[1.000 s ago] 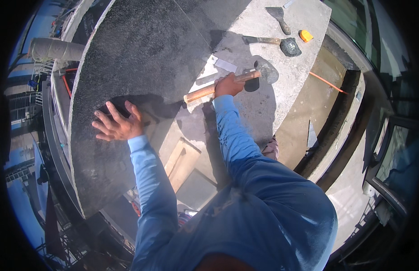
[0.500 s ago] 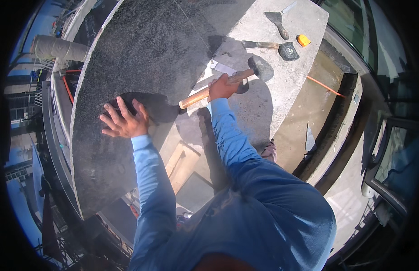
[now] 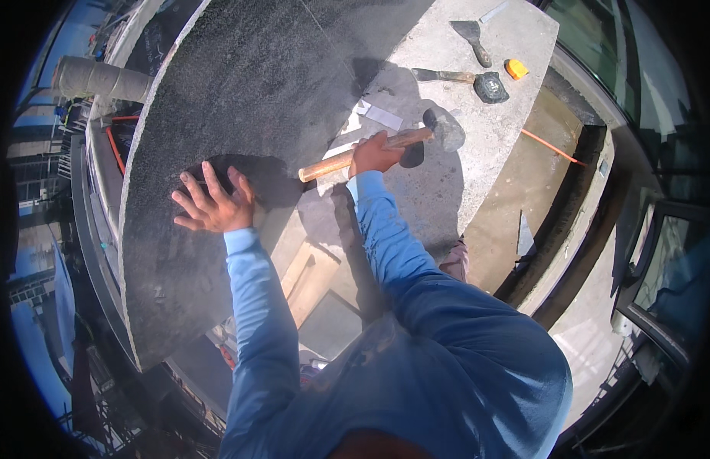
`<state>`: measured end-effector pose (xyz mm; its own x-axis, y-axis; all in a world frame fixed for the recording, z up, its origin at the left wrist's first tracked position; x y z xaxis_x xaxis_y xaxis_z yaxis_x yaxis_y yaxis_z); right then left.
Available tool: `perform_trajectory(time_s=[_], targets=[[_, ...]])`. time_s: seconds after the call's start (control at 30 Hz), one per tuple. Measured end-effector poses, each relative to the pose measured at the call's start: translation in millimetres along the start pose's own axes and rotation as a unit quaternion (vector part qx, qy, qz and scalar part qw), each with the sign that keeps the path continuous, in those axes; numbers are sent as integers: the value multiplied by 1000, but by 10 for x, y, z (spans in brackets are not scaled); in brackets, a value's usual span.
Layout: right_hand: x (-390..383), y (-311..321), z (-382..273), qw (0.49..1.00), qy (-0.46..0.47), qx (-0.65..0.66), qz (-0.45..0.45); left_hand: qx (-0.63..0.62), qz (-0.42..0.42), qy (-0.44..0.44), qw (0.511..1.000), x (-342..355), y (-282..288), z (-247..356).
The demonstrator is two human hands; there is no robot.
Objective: The person positions a large dark stone slab on a concrete ledge and repeatedly taps it with a rubber mallet to seat it. The person adjusts the slab's position multiple times and continues tapping along the edges to align it with adjacent pieces.
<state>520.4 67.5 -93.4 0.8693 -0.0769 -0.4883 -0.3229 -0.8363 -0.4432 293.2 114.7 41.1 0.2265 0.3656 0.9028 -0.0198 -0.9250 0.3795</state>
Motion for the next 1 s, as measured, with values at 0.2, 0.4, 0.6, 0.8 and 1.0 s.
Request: perform_trajectory(time_s=[0.2,0.4,0.6,0.8,1.0], targets=[[126,71,-118,913,-81,-194,-350,-13,-10,7,1000,18,3,25],[599,-46,-377,994,4,-23,-110,-14,0,5,1000,17,29,14],[-165,158,325,952,-58,-132,-270,-12,-20,-14,1000,8,27,24],[452,304,-164,936,-53,-184,-296,-12,-7,-3,1000,3,15,24],[-104,175,454,983,-23,-85,-162,-19,-6,-7,1000,19,3,62]])
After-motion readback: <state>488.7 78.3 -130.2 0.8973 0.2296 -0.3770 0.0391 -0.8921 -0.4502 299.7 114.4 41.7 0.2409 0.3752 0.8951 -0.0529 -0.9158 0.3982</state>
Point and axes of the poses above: each hand's wrist, its own x-axis towards the middle knuckle, its own y-axis out of the back of the hand, z = x × y, the point moved 1 cm from there along x, towards the middle knuckle, and after that the axes turned 14 degrees about y, right-handed, at the moved point
